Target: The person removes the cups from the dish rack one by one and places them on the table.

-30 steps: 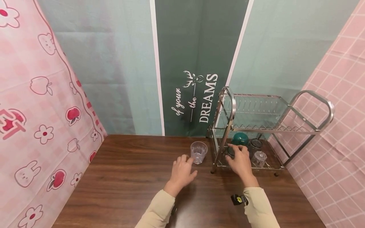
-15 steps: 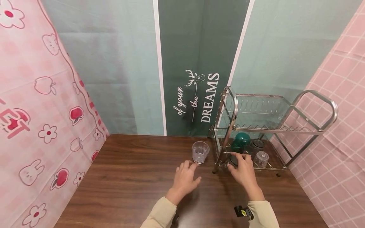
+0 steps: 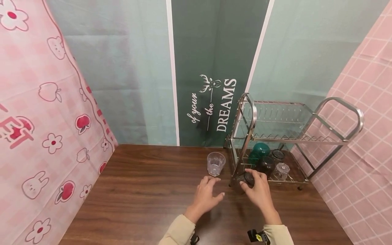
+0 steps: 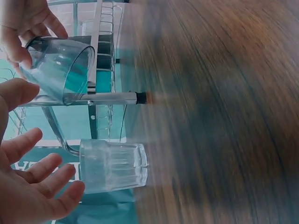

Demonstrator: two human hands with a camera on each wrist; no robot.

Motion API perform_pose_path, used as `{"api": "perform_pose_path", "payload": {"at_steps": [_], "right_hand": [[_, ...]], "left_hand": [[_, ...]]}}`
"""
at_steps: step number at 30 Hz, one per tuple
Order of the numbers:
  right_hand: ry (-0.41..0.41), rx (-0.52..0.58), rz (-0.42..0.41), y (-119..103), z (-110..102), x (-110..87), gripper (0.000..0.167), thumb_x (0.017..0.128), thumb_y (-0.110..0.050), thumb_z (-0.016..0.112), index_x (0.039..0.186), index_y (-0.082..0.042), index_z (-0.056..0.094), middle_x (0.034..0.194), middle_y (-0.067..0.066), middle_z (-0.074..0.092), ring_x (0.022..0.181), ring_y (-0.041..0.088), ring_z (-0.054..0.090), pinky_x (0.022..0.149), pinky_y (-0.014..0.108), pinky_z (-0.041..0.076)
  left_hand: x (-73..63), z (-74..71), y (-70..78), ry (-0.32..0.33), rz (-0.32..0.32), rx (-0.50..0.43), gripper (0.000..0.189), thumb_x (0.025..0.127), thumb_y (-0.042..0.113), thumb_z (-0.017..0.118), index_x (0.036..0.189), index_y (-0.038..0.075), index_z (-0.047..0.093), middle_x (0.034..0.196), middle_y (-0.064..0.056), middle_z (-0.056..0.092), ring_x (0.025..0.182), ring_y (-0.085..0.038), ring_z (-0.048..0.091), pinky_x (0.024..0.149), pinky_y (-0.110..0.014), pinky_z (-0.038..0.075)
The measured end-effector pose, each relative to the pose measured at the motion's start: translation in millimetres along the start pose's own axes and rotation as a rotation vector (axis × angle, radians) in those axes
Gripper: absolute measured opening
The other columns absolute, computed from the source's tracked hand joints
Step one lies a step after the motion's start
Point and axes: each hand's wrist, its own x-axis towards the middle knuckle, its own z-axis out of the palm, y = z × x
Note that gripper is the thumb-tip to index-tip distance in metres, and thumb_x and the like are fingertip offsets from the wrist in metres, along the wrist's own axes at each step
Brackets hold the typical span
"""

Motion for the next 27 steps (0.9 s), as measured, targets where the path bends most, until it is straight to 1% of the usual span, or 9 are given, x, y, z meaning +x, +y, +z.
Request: {"api": "perform_pose_path", "payload": {"at_steps": [4, 8, 14, 16, 18, 20, 23, 24, 27], "right_hand": [[0.028, 0.024, -0.013, 1, 3, -1.6, 0.046, 0.076, -0.01, 0.073, 0.118, -0.003, 0.056, 0.114, 0.03, 0.044, 0.105, 0.044, 0.045, 0.08, 0.056, 0.037], [0.05, 0.049, -0.023, 1, 5, -2.3, 0.046, 0.075, -0.01, 0.074, 0.117, -0.004, 0.056, 0.111, 0.028, 0.048, 0.103, 0.041, 0.046, 0.077, 0.053, 0.038], [0.041, 0.111, 0.028, 0, 10, -3.7, 0.045, 0.077, -0.011, 0.072, 0.118, -0.004, 0.056, 0.107, 0.023, 0.051, 0.095, 0.034, 0.049, 0.072, 0.044, 0.039], [0.029, 0.141, 0.055, 0, 11, -4.6, 0.045, 0.079, -0.012, 0.071, 0.12, -0.004, 0.055, 0.107, 0.022, 0.052, 0.094, 0.032, 0.05, 0.071, 0.042, 0.039], [0.021, 0.182, 0.073, 0, 13, -5.6, 0.045, 0.08, -0.012, 0.07, 0.121, -0.004, 0.054, 0.11, 0.021, 0.052, 0.097, 0.031, 0.051, 0.074, 0.042, 0.041], [0.009, 0.242, 0.091, 0, 14, -6.1, 0.044, 0.082, -0.012, 0.068, 0.123, -0.004, 0.052, 0.113, 0.021, 0.054, 0.102, 0.031, 0.052, 0.079, 0.042, 0.041], [-0.001, 0.333, 0.117, 0, 17, -6.8, 0.043, 0.084, -0.011, 0.066, 0.124, -0.004, 0.051, 0.117, 0.02, 0.055, 0.104, 0.031, 0.054, 0.081, 0.036, 0.043], [0.002, 0.361, 0.125, 0, 18, -7.0, 0.042, 0.084, -0.01, 0.066, 0.124, -0.004, 0.052, 0.117, 0.02, 0.056, 0.103, 0.031, 0.054, 0.08, 0.033, 0.043], [0.012, 0.454, 0.124, -1, 21, -7.3, 0.041, 0.084, -0.006, 0.065, 0.123, -0.002, 0.051, 0.115, 0.022, 0.056, 0.101, 0.032, 0.054, 0.076, 0.026, 0.044]], "left_hand": [[2.3, 5.0, 1.6, 0.028, -0.011, -0.098, 0.045, 0.072, 0.027, 0.075, 0.113, 0.013, 0.062, 0.104, -0.003, 0.052, 0.093, -0.021, 0.054, 0.075, -0.034, 0.044], [3.8, 10.7, -0.2, 0.054, -0.011, -0.184, 0.044, 0.073, 0.024, 0.075, 0.112, 0.01, 0.061, 0.105, -0.004, 0.053, 0.094, -0.022, 0.056, 0.078, -0.035, 0.046], [5.8, 17.6, -4.2, 0.074, -0.026, -0.296, 0.044, 0.076, 0.026, 0.073, 0.114, 0.006, 0.061, 0.107, -0.005, 0.055, 0.097, -0.022, 0.056, 0.082, -0.036, 0.045], [6.3, 18.7, -4.6, 0.073, -0.047, -0.339, 0.045, 0.078, 0.028, 0.072, 0.114, 0.005, 0.061, 0.107, -0.005, 0.056, 0.098, -0.022, 0.056, 0.083, -0.036, 0.045], [6.4, 19.8, -5.0, 0.066, -0.086, -0.395, 0.045, 0.079, 0.03, 0.071, 0.115, 0.006, 0.06, 0.108, -0.005, 0.056, 0.098, -0.024, 0.056, 0.08, -0.036, 0.046], [6.4, 21.1, -5.3, 0.061, -0.137, -0.473, 0.044, 0.08, 0.029, 0.07, 0.116, 0.006, 0.059, 0.108, -0.007, 0.056, 0.097, -0.027, 0.056, 0.076, -0.036, 0.048], [6.8, 23.1, -5.2, 0.067, -0.207, -0.604, 0.043, 0.082, 0.024, 0.069, 0.117, 0.003, 0.057, 0.108, -0.012, 0.056, 0.095, -0.034, 0.056, 0.072, -0.039, 0.05], [7.1, 23.7, -4.8, 0.071, -0.224, -0.641, 0.042, 0.083, 0.022, 0.069, 0.118, 0.002, 0.056, 0.109, -0.014, 0.055, 0.095, -0.036, 0.056, 0.073, -0.041, 0.05], [8.4, 21.5, -0.9, 0.086, -0.259, -0.735, 0.039, 0.085, 0.015, 0.066, 0.119, -0.001, 0.055, 0.111, -0.017, 0.054, 0.095, -0.038, 0.056, 0.079, -0.044, 0.048]]}}
